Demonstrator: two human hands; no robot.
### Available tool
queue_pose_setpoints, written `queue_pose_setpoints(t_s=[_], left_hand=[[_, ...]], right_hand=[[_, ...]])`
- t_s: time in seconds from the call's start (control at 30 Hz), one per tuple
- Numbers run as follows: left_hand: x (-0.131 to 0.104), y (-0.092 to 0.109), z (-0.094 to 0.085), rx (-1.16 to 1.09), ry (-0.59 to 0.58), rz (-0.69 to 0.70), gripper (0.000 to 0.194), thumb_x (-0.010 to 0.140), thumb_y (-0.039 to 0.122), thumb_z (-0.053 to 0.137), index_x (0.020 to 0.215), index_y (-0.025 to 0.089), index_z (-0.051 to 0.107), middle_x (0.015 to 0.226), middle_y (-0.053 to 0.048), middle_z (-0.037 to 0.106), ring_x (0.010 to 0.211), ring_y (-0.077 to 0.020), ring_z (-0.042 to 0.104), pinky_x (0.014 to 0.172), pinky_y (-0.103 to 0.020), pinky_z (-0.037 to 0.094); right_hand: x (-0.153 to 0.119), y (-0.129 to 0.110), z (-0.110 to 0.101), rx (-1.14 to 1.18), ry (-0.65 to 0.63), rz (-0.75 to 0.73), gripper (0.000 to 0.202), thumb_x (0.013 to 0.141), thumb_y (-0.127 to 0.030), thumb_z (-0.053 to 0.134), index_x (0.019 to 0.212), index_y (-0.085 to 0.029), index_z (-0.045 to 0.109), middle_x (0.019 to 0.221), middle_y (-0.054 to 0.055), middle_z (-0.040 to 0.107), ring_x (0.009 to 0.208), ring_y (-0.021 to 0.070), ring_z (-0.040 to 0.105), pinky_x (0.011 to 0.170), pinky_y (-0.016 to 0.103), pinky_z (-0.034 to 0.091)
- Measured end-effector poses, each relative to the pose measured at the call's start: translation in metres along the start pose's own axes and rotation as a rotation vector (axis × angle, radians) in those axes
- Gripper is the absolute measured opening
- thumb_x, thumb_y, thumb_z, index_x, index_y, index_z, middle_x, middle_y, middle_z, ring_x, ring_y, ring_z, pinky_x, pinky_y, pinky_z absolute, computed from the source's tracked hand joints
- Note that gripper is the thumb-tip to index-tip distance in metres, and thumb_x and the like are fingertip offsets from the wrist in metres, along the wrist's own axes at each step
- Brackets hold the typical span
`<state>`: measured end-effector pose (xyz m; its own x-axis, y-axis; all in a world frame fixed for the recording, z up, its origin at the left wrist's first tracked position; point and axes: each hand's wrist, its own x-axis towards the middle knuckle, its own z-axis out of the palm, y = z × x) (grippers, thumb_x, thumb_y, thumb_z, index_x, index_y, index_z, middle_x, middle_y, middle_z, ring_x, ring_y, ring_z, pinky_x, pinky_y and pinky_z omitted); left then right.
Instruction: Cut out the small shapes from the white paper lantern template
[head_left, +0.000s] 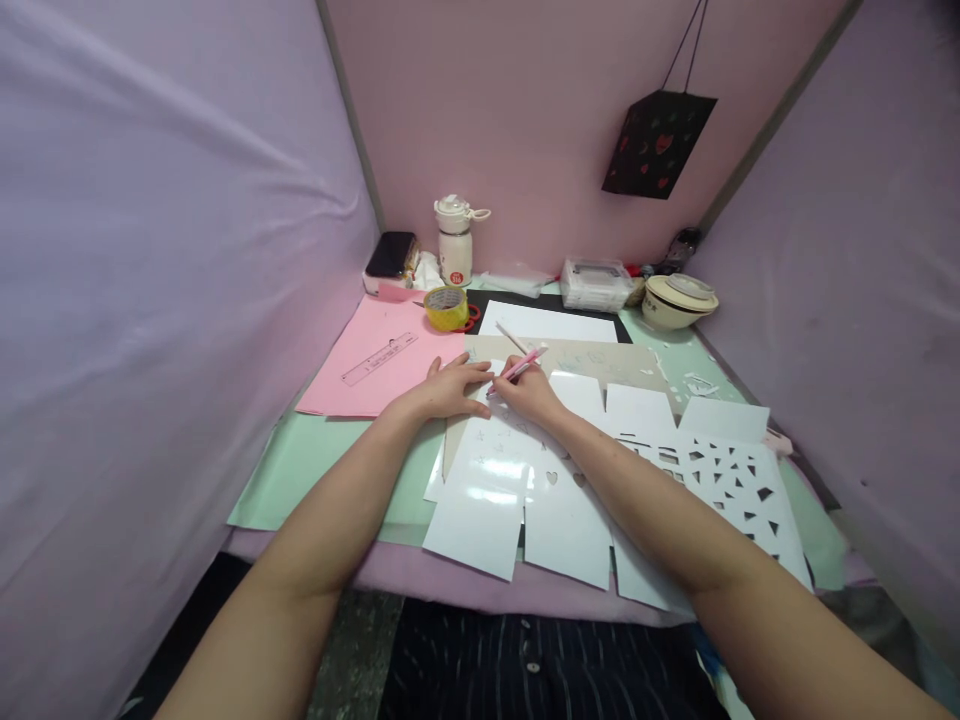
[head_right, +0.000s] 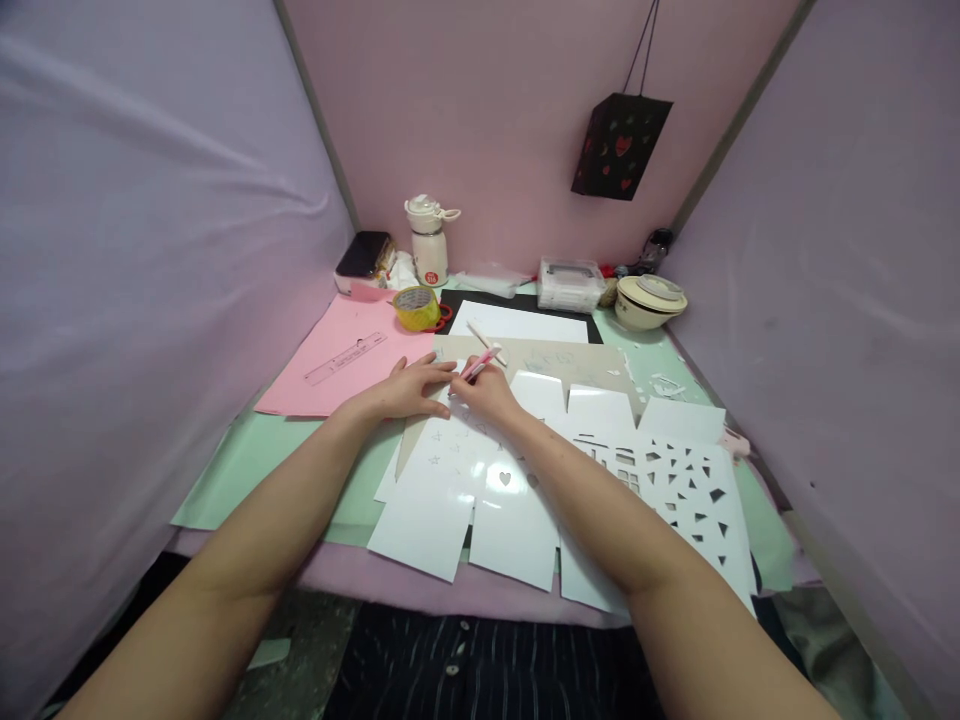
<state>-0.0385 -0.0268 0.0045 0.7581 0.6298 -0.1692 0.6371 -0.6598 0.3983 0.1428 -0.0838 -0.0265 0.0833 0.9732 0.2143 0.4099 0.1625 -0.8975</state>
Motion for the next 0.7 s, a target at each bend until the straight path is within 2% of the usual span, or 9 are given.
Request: queue_pose_setpoints(t_s=[0.37, 0.53, 0.7], left_hand=[[0.0007, -0.0003, 0.0008, -0.019, 0.001, -0.011, 0.071, 0.077, 0.054, 0.071, 0.142, 0.038, 0.048, 0.161, 0.001, 0.028, 0.151, -0.0356, 0.009, 0.113, -0.071, 0.000], [0.0007, 0.0020, -0.0010, -0.015, -0.008, -0.017, 0.069, 0.078, 0.051, 0.071, 0.141, 0.041, 0.048, 0.161, 0.002, 0.029, 0.151, -0.0364, 0.009, 0.112, -0.072, 0.001], [0.0031, 0.0005, 0.0000, -0.018, -0.005, -0.017, 0.071, 0.076, 0.052, 0.072, 0.142, 0.041, 0.048, 0.161, 0.002, 0.029, 0.150, -0.0374, 0.009, 0.113, -0.071, 0.001]], right_hand=[[-0.0003, 0.0019, -0.0014, -0.008, -0.029, 0.012, 0.010, 0.071, -0.024, 0.058, 0.066, -0.021, 0.050, 0.060, -0.004, 0.059, 0.061, 0.0140, 0.055, 0.058, 0.025, 0.038], [0.0020, 0.0003, -0.0043, -0.040, -0.069, -0.028, 0.014, 0.071, -0.026, 0.059, 0.066, -0.021, 0.047, 0.059, -0.006, 0.054, 0.058, 0.0127, 0.049, 0.056, 0.025, 0.035], [0.0039, 0.0000, -0.0067, -0.007, -0.099, -0.003, 0.017, 0.072, -0.030, 0.060, 0.066, -0.022, 0.046, 0.058, -0.005, 0.054, 0.058, 0.0131, 0.049, 0.056, 0.025, 0.035]])
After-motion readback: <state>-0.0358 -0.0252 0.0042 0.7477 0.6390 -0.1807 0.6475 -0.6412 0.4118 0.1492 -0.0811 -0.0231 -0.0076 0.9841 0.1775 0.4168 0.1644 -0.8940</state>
